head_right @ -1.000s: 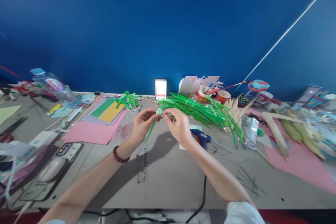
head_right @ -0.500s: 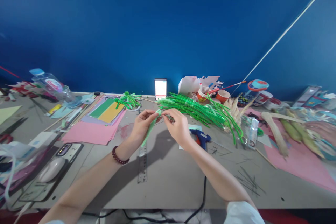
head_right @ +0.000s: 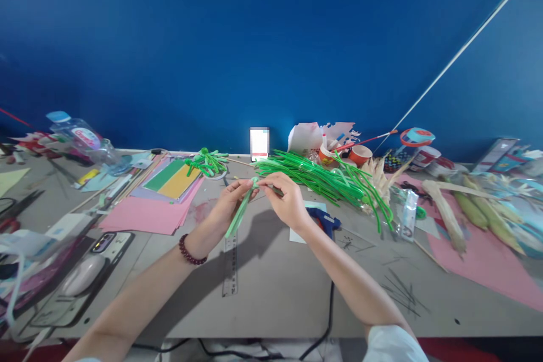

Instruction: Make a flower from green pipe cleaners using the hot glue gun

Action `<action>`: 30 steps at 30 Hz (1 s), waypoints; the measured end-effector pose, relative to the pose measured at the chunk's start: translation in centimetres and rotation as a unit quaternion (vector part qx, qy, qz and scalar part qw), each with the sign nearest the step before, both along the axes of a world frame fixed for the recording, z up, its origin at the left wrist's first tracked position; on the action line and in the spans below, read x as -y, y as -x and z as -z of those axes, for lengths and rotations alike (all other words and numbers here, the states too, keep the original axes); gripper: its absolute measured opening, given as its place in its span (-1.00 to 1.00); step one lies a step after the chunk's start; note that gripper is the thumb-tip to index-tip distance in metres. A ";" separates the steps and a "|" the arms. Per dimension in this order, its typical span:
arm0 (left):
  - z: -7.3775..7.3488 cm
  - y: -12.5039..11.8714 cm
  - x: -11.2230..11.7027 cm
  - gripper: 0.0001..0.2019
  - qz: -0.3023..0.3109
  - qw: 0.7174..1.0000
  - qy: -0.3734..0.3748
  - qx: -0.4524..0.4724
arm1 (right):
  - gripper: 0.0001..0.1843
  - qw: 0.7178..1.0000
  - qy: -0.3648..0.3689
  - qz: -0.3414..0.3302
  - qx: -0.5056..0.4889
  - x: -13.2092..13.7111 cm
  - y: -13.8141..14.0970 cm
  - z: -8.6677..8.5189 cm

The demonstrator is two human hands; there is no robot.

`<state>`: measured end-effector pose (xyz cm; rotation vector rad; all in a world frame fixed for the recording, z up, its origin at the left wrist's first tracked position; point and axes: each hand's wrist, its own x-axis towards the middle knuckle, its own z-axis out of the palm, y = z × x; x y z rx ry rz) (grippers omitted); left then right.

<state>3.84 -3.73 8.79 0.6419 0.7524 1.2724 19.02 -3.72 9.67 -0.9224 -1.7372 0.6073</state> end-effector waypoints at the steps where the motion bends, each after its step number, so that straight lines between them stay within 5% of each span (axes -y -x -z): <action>1: 0.0 0.0 0.0 -0.78 0.006 1.000 0.008 0.006 | -0.85 1.000 0.013 -0.004 -0.009 -0.1 -0.1 0.0; 10: 0.5 0.4 -0.1 -0.85 0.075 0.997 -0.008 0.010 | -0.77 0.983 0.171 -0.021 -0.068 -0.5 -0.2 -0.2; 19: -0.1 0.4 -0.2 -0.82 0.106 0.994 -0.004 -0.007 | -0.70 0.980 0.176 -0.056 -0.075 -0.9 -0.4 -0.1; 30: -0.1 0.2 -0.1 -0.83 0.083 0.996 -0.011 0.003 | -0.75 0.983 0.157 -0.004 -0.092 -0.5 -0.1 0.0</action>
